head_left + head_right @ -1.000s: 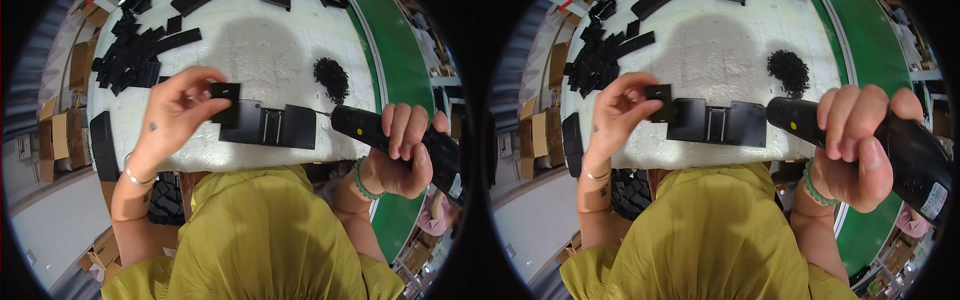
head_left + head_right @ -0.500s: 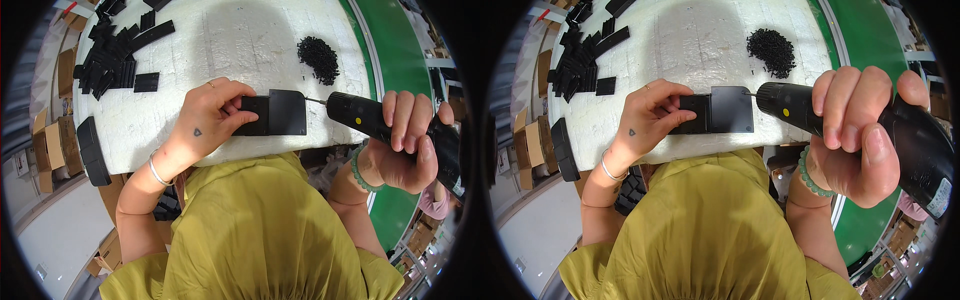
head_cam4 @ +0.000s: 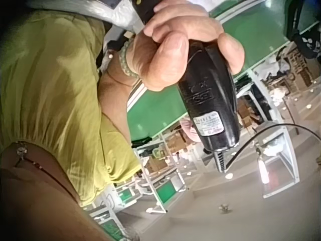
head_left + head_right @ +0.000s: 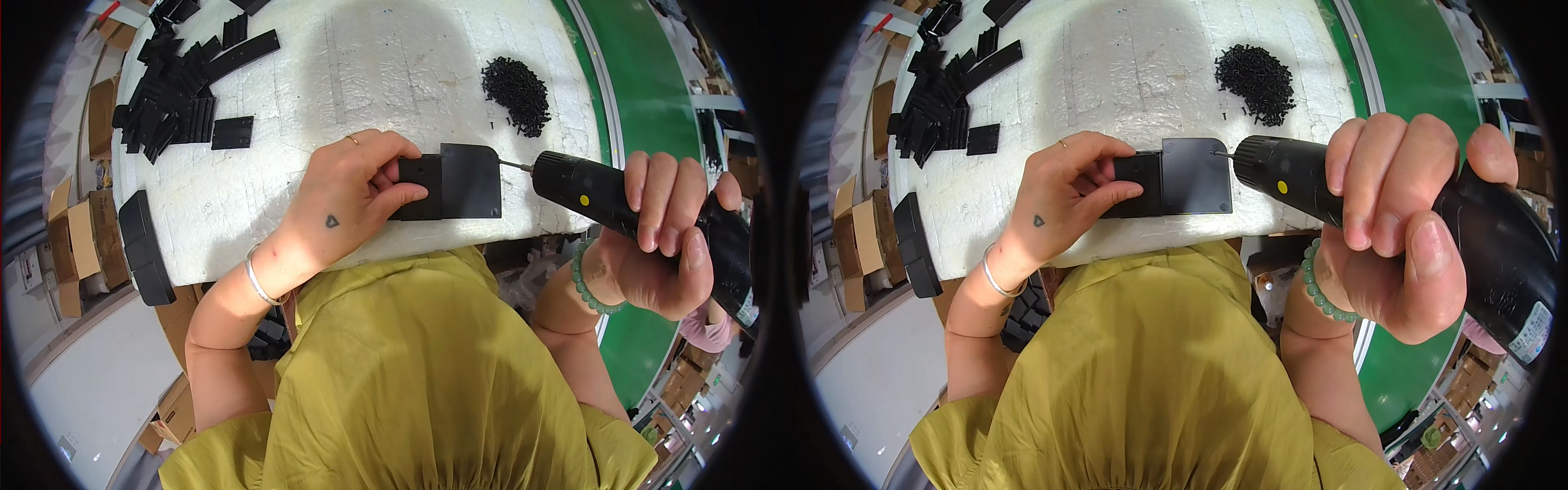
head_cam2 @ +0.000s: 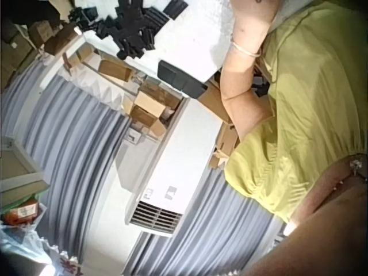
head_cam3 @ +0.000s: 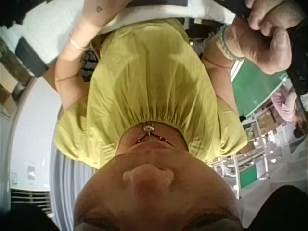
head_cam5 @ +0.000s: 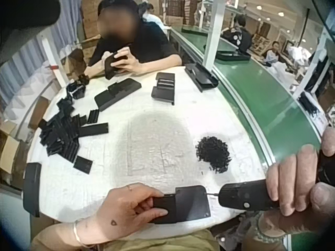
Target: Assembling small plastic components using an electric screwdriver on a factory assembly line.
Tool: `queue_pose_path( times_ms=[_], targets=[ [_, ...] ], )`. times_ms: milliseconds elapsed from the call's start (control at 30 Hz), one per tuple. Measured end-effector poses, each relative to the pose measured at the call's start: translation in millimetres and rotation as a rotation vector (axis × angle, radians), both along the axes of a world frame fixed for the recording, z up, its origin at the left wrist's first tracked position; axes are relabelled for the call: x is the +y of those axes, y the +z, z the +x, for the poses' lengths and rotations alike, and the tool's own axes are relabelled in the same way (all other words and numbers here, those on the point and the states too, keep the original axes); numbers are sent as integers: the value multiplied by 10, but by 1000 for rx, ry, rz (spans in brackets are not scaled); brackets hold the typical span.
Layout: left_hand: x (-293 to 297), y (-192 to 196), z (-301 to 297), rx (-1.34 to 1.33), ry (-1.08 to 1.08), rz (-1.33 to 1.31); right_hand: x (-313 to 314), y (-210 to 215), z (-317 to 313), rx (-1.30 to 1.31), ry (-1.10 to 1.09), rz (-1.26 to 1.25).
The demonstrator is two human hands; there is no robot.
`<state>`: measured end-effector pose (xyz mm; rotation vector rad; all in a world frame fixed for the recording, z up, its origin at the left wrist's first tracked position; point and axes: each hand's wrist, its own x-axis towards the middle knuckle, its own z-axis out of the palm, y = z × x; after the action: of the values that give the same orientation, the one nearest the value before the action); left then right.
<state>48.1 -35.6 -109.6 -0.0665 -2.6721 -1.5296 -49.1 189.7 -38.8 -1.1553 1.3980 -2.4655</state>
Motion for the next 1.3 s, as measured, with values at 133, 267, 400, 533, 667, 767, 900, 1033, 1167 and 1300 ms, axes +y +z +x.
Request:
queue_pose_path(
  times_ms=[133,267,400,533,667,767,900,1033,1167,1300],
  targets=[
    [-2,121,-11,44,-32,-383,-33,6,15,1,32,-33],
    [-51,127,-46,96,10,-449,-121,67,45,12,130,-57],
    [-197,120,-168,126,-95,-338,-250,145,112,57,172,57],
    [-105,83,-239,-63,-188,-391,-438,65,93,97,282,67],
    [-100,9,-276,-176,-261,-281,-556,73,196,26,144,180],
    [-102,-4,-311,-185,-266,-244,-581,77,168,80,214,216],
    [-97,-54,-258,-124,-209,-221,-677,27,186,79,209,221],
    [-62,-74,-274,-71,-212,-216,-683,27,172,133,203,272],
    [-60,-125,-233,-43,-169,-217,-777,104,258,111,192,374],
    [-79,-139,-229,-99,-155,-196,-843,111,272,177,223,462]
  ],
)
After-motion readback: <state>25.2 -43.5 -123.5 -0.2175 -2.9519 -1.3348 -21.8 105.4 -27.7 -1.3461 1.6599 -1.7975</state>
